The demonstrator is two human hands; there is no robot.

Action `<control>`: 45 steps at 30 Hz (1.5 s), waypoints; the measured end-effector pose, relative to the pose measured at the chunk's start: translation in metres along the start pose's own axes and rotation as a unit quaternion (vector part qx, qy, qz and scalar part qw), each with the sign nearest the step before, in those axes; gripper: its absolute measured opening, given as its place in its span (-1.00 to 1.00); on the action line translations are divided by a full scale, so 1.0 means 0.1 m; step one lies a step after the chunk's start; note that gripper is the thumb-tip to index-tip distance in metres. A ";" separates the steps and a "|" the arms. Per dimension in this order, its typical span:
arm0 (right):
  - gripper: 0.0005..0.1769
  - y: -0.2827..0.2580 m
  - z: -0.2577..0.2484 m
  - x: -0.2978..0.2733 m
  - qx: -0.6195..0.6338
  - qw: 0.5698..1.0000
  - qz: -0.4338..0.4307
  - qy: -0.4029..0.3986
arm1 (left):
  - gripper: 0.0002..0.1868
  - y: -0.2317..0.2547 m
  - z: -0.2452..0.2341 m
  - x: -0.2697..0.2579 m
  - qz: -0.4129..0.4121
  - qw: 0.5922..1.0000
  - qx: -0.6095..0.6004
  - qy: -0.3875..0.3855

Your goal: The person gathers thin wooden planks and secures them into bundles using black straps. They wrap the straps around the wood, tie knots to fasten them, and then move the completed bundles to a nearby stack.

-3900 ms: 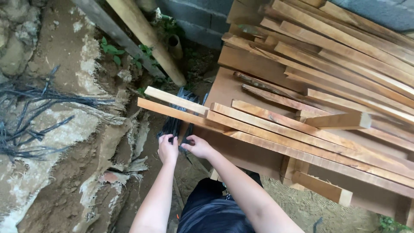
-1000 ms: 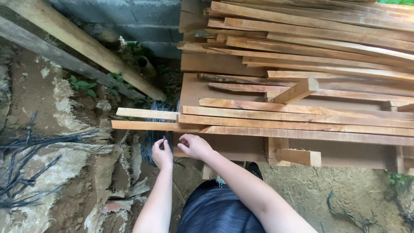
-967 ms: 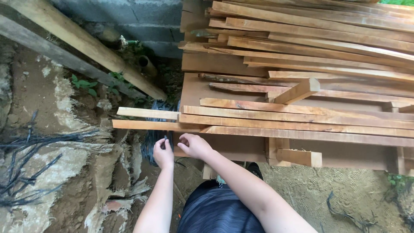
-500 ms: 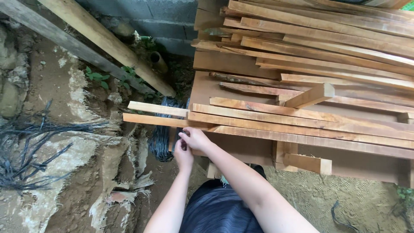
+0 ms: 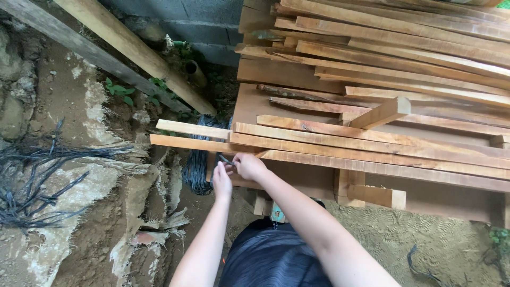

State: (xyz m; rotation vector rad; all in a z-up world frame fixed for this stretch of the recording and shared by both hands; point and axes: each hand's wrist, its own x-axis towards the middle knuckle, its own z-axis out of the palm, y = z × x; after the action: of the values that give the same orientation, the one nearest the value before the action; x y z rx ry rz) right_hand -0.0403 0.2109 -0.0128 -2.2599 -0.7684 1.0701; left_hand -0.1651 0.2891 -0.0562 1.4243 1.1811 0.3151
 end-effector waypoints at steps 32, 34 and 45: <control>-0.67 2.76 -2.62 -1.50 -0.042 0.989 -0.005 0.145 | -0.35 1.09 2.77 -1.77 0.428 0.807 0.343 -0.218; -0.64 3.31 -2.71 -1.79 -0.041 0.984 0.040 0.171 | -0.23 1.22 3.10 -1.95 0.365 0.802 0.382 -0.278; -0.38 4.51 -2.91 -3.08 -0.168 0.932 0.101 0.304 | 0.34 0.94 3.71 -1.98 0.293 0.661 0.609 -0.326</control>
State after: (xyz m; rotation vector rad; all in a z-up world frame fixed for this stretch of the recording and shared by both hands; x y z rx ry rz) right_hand 0.1533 -0.3761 0.0092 -2.7892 -0.4811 0.2676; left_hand 0.0732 -0.0629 0.0122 2.7601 0.1321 -0.7092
